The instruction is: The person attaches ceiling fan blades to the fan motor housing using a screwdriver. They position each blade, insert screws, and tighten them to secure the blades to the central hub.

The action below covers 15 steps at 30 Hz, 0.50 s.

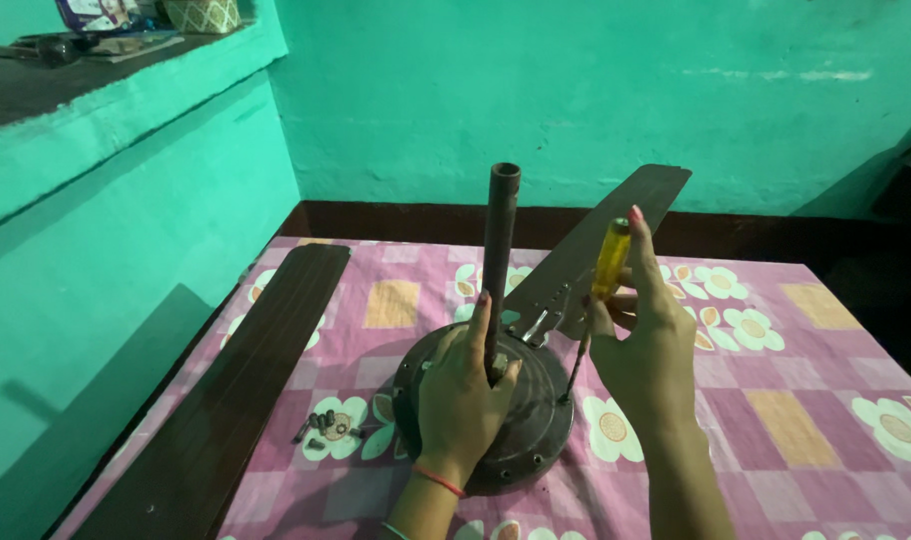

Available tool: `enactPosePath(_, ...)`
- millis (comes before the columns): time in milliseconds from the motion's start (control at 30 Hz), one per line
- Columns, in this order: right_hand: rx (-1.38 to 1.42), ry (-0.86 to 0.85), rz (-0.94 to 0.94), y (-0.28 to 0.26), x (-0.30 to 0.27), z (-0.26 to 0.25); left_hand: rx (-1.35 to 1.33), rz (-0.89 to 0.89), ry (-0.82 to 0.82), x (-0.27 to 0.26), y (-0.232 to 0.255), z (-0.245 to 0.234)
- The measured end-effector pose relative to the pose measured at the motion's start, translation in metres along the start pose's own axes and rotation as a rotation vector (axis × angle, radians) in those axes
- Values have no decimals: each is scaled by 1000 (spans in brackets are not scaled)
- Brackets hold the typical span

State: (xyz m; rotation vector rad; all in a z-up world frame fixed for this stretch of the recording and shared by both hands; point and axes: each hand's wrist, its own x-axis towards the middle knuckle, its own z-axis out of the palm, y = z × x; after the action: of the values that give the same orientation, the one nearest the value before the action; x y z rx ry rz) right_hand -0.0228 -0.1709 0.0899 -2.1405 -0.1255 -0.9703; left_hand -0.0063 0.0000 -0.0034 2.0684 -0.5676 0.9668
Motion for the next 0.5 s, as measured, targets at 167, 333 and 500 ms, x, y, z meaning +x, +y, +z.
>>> enactPosePath(167,42,17,-88,1,-2,3,-14,2,4,-1,-1,0)
enactPosePath(333,-30,51,-46,1,-3,3,-14,10,21,-2,-2,1)
enactPosePath(500,38,13,11,4,-1,1,-21,30,44,-3,-2,1)
